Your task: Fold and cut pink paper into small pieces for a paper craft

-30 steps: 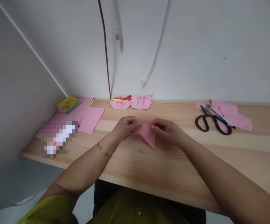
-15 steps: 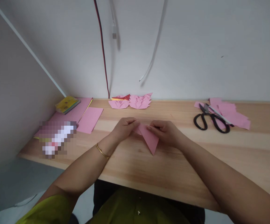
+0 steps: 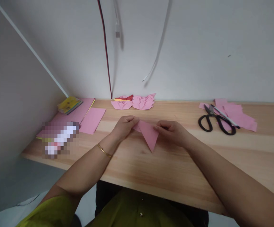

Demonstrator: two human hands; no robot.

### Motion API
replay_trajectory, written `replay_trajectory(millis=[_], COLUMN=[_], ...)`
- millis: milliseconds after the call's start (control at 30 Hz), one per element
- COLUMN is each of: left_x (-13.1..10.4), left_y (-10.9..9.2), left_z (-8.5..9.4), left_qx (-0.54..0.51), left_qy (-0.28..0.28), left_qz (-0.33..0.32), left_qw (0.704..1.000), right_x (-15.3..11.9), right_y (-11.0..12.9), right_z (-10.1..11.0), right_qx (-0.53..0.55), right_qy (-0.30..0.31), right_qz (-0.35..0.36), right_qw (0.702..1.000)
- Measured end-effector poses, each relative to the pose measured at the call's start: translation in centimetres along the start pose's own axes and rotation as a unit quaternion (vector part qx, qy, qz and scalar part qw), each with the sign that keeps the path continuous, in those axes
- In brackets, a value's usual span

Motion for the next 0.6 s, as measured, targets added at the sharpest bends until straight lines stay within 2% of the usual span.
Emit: replay_trajectory(millis=[133,200,400,500,600], left_x=[-0.2,-0.5,-1.2,-1.0,-0.5], left_y=[-0.5,-0.8,-1.2,-1.1,-0.9], left_z=[-0.5,-1.0,-2.5,-2.0,-1.0], left_qx=[0.030,0.065,0.128,0.142,0.122], left_qy=[0.019,0.029,0.070,0.061,0.034], left_qz=[-0.007,-0.032,-0.077,-0.088,-0.062], left_qw=[0.999,0.997,0.986,0.984,0.990], right_x=[-0.1,-0.3,-0.7,-0.4,-0.2], right_y=[0.7,1.2,1.7,1.3,0.7], right_z=[0.4,0.2,-1.5,-1.4,-1.0], right_qx=[-0.031,-0.033,-0.027,-0.016,-0.012], right_qy=[-0.056,-0.074,-0.027,-0.004,0.011], right_qz=[0.066,0.069,0.012,0.002,-0.002], right_qw=[0.996,0.994,0.999,1.000,1.000])
Point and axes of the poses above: each hand's wrist, its own x-axis towards the middle knuckle, its own z-axis out of the back of the hand, y = z × x, the point moved 2 cm from there along x, towards the middle knuckle, and after that the axes turned 9 degrees about -z, right-handed, at the moved point
